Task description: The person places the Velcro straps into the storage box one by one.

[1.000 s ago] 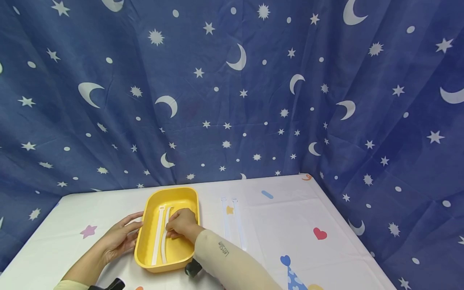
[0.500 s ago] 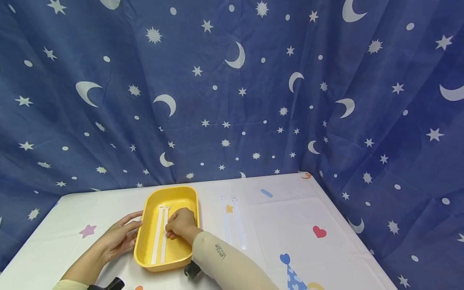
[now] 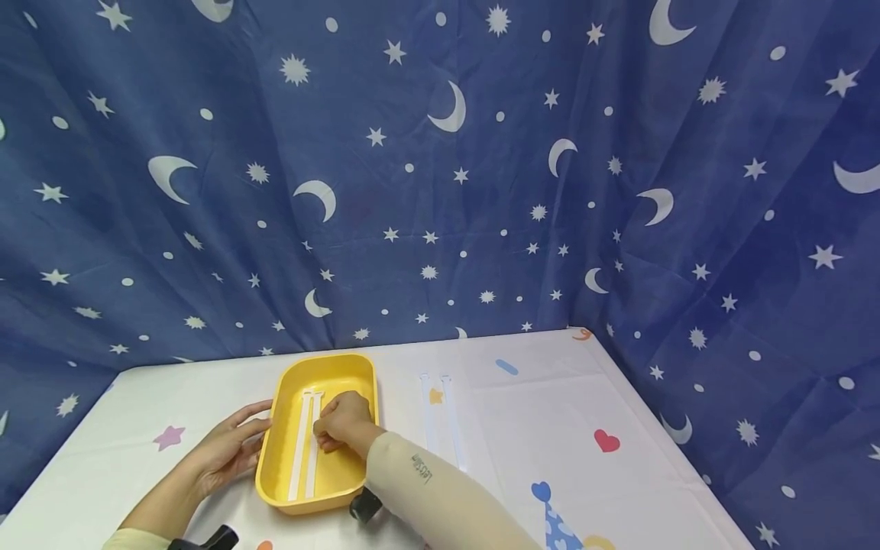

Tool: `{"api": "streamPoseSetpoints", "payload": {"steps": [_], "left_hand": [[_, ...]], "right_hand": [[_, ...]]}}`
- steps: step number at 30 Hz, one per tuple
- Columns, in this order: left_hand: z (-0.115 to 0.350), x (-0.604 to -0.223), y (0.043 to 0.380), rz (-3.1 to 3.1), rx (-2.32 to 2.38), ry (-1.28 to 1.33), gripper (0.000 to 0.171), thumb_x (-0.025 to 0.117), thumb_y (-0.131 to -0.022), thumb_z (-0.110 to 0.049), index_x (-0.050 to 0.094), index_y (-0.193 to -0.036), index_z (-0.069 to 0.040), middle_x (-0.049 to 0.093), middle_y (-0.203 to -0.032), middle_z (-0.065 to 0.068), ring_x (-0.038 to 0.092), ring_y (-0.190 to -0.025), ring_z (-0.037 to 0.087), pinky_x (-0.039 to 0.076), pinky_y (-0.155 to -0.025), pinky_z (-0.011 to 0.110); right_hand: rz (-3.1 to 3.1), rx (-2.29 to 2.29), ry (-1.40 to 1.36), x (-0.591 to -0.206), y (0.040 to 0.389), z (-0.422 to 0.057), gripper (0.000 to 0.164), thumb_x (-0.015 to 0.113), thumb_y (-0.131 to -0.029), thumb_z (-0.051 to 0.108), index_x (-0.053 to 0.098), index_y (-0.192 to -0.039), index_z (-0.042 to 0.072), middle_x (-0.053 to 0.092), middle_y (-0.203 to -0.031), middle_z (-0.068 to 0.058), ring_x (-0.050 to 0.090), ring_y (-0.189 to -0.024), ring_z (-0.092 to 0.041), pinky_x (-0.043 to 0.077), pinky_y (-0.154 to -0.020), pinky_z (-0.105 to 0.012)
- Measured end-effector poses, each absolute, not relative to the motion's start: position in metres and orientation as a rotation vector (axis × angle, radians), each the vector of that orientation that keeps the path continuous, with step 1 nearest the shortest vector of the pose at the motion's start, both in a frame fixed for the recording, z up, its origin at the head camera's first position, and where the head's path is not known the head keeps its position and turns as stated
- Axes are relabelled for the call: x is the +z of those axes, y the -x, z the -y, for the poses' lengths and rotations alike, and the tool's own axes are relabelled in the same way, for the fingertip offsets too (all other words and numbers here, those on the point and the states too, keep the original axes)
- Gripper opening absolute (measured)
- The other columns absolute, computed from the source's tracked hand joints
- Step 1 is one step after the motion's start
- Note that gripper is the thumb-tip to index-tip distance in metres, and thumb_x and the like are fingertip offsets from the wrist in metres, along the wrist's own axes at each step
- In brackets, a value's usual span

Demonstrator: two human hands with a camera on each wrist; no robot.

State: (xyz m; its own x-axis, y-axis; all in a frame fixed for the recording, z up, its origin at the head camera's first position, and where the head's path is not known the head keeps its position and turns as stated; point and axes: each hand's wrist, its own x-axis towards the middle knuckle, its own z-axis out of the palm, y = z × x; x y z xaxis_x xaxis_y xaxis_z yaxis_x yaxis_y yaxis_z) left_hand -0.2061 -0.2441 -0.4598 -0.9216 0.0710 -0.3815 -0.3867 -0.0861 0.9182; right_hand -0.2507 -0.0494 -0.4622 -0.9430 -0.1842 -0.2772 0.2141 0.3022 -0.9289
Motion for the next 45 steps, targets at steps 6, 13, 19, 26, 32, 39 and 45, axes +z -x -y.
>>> {"api": "streamPoseSetpoints", "payload": {"steps": [6,13,19,26,32,39,45], "left_hand": [[0.243,-0.459,0.209,-1.905,2.055,0.358,0.059,0.054,-0.1,-0.016,0.027,-0.152,-0.011,0.064,-0.089,-0.001,0.061,-0.068,0.003,0.053,-0.053,0.014],[0.244,-0.456,0.207,-1.904,2.055,0.38,0.059,0.053,-0.1,-0.016,0.027,-0.152,-0.011,0.063,-0.087,-0.001,0.061,-0.068,0.003,0.053,-0.052,0.014],[0.244,-0.456,0.207,-1.882,2.073,0.38,0.06,0.053,-0.1,-0.014,0.026,-0.153,-0.01,0.064,-0.092,0.001,0.062,-0.074,0.005,0.057,-0.058,0.017],[0.244,-0.458,0.205,-1.87,2.079,0.404,0.061,0.054,-0.099,-0.014,0.025,-0.153,-0.01,0.065,-0.092,0.001,0.063,-0.074,0.006,0.056,-0.056,0.017],[0.244,-0.459,0.204,-1.853,2.092,0.415,0.062,0.054,-0.099,-0.014,0.024,-0.153,-0.01,0.065,-0.092,0.001,0.064,-0.075,0.007,0.057,-0.059,0.019],[0.243,-0.46,0.204,-1.845,2.098,0.418,0.062,0.054,-0.099,-0.013,0.025,-0.153,-0.01,0.064,-0.093,0.003,0.064,-0.076,0.007,0.059,-0.062,0.021],[0.241,-0.46,0.205,-1.835,2.109,0.417,0.062,0.055,-0.099,-0.012,0.026,-0.153,-0.01,0.064,-0.094,0.004,0.065,-0.079,0.008,0.06,-0.067,0.023]], "right_hand": [[-2.306,-1.583,0.073,-0.432,0.254,0.034,0.006,0.072,-0.083,0.002,0.068,-0.079,0.001,0.07,-0.07,-0.012,0.068,-0.055,-0.02,0.062,-0.059,-0.036],[-2.356,-1.587,0.011,-0.388,0.283,-0.011,0.008,0.07,-0.085,0.006,0.068,-0.088,-0.001,0.07,-0.084,-0.014,0.066,-0.058,-0.015,0.061,-0.06,-0.029],[-2.447,-1.577,-0.078,-0.368,0.305,-0.063,0.012,0.068,-0.088,0.009,0.069,-0.094,-0.001,0.071,-0.094,-0.015,0.069,-0.068,-0.016,0.062,-0.065,-0.027],[-2.604,-1.493,-0.141,-0.378,0.309,-0.11,0.016,0.072,-0.086,0.011,0.069,-0.097,0.0,0.07,-0.099,-0.014,0.072,-0.079,-0.021,0.062,-0.068,-0.029],[-2.677,-1.417,-0.17,-0.401,0.304,-0.134,0.018,0.075,-0.084,0.011,0.07,-0.098,0.0,0.07,-0.093,-0.012,0.07,-0.075,-0.02,0.061,-0.065,-0.029],[-2.738,-1.356,-0.188,-0.425,0.297,-0.147,0.018,0.077,-0.082,0.011,0.072,-0.095,0.0,0.071,-0.084,-0.008,0.068,-0.068,-0.017,0.06,-0.061,-0.027],[-2.738,-1.359,-0.199,-0.442,0.289,-0.152,0.017,0.078,-0.08,0.009,0.071,-0.093,-0.001,0.07,-0.075,-0.008,0.067,-0.066,-0.02,0.06,-0.063,-0.031]]}}
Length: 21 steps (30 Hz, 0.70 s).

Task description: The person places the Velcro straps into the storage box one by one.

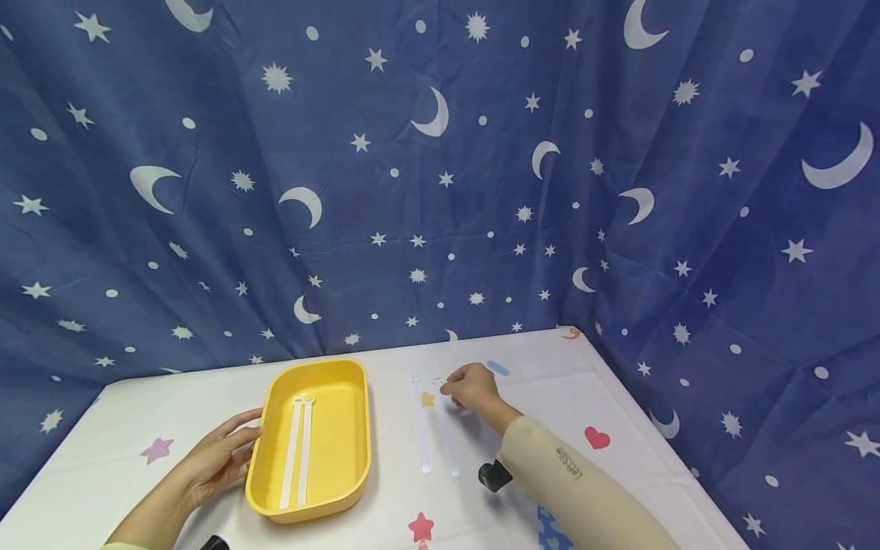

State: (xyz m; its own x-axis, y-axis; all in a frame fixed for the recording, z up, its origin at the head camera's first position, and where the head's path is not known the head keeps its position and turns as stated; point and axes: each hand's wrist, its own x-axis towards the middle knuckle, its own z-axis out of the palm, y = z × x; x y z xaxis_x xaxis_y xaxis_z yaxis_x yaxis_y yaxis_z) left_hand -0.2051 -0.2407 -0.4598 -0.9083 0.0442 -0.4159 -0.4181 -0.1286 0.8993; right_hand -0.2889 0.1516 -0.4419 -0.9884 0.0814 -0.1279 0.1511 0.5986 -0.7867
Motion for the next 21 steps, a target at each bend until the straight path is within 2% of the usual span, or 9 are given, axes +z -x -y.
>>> {"api": "streamPoseSetpoints", "payload": {"steps": [6,11,15,21], "left_hand": [[0.24,-0.459,0.205,-1.829,2.124,0.42,0.061,0.055,-0.098,-0.012,0.026,-0.152,-0.009,0.063,-0.095,0.003,0.065,-0.081,0.008,0.061,-0.07,0.024],[0.24,-0.46,0.205,-1.826,2.132,0.425,0.061,0.055,-0.098,-0.011,0.027,-0.152,-0.009,0.063,-0.093,0.003,0.064,-0.08,0.007,0.061,-0.069,0.023],[0.24,-0.46,0.205,-1.834,2.128,0.425,0.061,0.055,-0.098,-0.011,0.027,-0.152,-0.009,0.063,-0.092,0.003,0.064,-0.079,0.007,0.06,-0.067,0.023],[0.24,-0.46,0.204,-1.843,2.11,0.421,0.061,0.055,-0.098,-0.013,0.027,-0.152,-0.01,0.063,-0.089,0.002,0.064,-0.072,0.006,0.057,-0.056,0.017]], "right_hand": [[-2.731,-1.375,-0.218,-0.456,0.284,-0.151,0.019,0.079,-0.078,0.008,0.071,-0.093,-0.001,0.068,-0.071,-0.006,0.064,-0.062,-0.015,0.059,-0.059,-0.028],[-2.743,-1.334,-0.236,-0.465,0.282,-0.15,0.019,0.08,-0.078,0.01,0.072,-0.093,0.001,0.068,-0.07,-0.005,0.062,-0.06,-0.013,0.05,-0.052,-0.019],[-2.768,-1.317,-0.228,-0.472,0.281,-0.149,0.017,0.08,-0.076,0.01,0.073,-0.09,0.002,0.068,-0.068,-0.003,0.06,-0.058,-0.011,0.047,-0.051,-0.018],[-2.797,-1.335,-0.213,-0.48,0.277,-0.147,0.016,0.081,-0.074,0.008,0.072,-0.086,0.001,0.066,-0.069,-0.002,0.058,-0.056,-0.009,0.049,-0.05,-0.018]]}}
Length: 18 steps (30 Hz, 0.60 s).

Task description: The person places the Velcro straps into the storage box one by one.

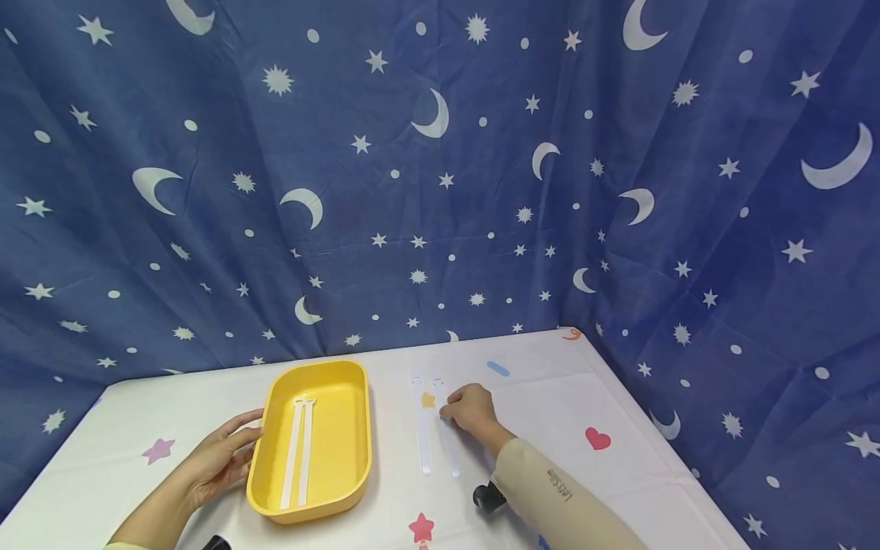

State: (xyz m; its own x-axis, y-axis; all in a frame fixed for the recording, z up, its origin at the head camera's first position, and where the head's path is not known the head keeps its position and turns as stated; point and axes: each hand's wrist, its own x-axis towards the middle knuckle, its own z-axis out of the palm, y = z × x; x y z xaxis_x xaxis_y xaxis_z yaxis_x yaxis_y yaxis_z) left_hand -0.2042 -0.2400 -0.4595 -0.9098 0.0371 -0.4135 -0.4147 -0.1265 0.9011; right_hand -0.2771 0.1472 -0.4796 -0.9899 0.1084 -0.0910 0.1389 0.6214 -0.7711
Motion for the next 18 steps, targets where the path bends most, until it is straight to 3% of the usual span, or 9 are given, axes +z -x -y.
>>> {"api": "streamPoseSetpoints", "payload": {"steps": [18], "left_hand": [[0.2401,-0.4591,0.2046,-1.841,2.111,0.407,0.061,0.054,-0.099,-0.012,0.026,-0.153,-0.009,0.064,-0.091,0.002,0.065,-0.076,0.006,0.058,-0.06,0.019]], "right_hand": [[-2.955,-1.27,-0.156,-0.4846,0.2715,-0.1408,0.021,0.085,-0.069,0.003,0.072,-0.084,-0.002,0.063,-0.068,-0.002,0.055,-0.055,-0.009,0.046,-0.049,-0.02]]}}
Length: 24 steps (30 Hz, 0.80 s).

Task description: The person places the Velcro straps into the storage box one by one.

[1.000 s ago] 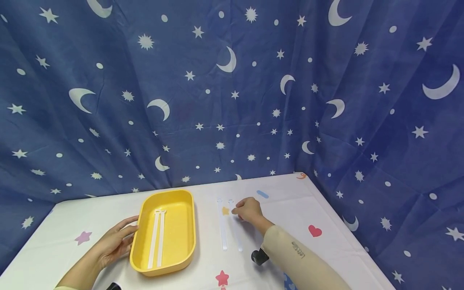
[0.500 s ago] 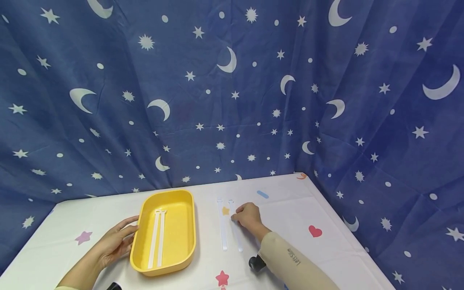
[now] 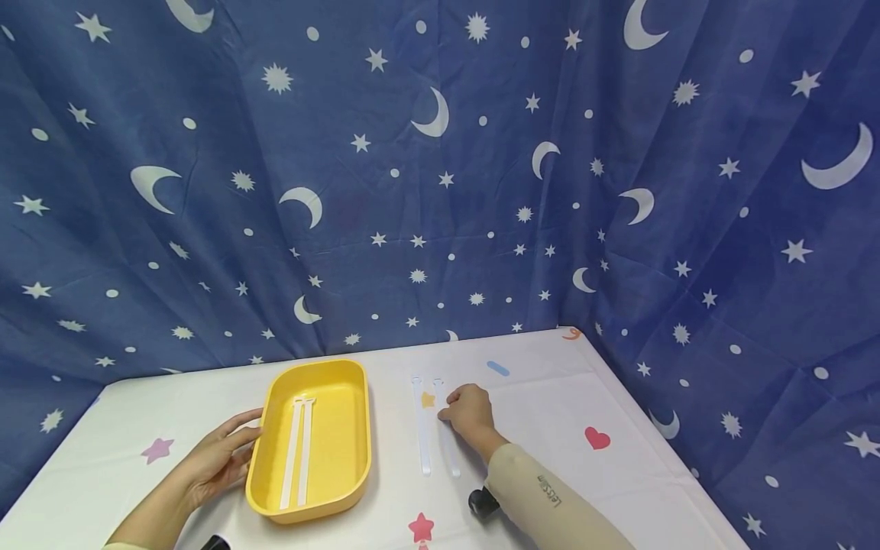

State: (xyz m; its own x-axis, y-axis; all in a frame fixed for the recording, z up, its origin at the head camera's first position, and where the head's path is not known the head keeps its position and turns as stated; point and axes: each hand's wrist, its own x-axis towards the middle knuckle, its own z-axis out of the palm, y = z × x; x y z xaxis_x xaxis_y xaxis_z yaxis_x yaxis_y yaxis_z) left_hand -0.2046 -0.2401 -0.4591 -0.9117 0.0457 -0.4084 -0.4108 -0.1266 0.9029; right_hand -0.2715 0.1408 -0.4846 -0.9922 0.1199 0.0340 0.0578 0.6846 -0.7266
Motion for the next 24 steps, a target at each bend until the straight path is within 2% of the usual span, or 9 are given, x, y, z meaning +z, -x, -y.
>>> {"api": "streamPoseSetpoints", "payload": {"steps": [10,24], "left_hand": [[0.2405,-0.4591,0.2052,-1.849,2.093,0.409,0.061,0.054,-0.099,-0.014,0.026,-0.153,-0.011,0.062,-0.088,0.001,0.062,-0.07,0.004,0.053,-0.051,0.014],[0.2398,-0.4592,0.205,-1.847,2.108,0.412,0.062,0.053,-0.099,-0.011,0.025,-0.154,-0.008,0.062,-0.096,0.004,0.063,-0.082,0.009,0.061,-0.071,0.026]], "right_hand": [[2.808,1.181,0.174,-0.4841,0.2727,-0.1402,0.017,0.084,-0.068,0.002,0.073,-0.081,0.001,0.064,-0.066,-0.001,0.056,-0.058,-0.01,0.048,-0.053,-0.021],[2.786,1.201,0.146,-0.4877,0.2747,-0.1406,0.016,0.081,-0.066,-0.002,0.069,-0.077,0.001,0.062,-0.062,-0.001,0.055,-0.05,-0.009,0.048,-0.048,-0.02]]}}
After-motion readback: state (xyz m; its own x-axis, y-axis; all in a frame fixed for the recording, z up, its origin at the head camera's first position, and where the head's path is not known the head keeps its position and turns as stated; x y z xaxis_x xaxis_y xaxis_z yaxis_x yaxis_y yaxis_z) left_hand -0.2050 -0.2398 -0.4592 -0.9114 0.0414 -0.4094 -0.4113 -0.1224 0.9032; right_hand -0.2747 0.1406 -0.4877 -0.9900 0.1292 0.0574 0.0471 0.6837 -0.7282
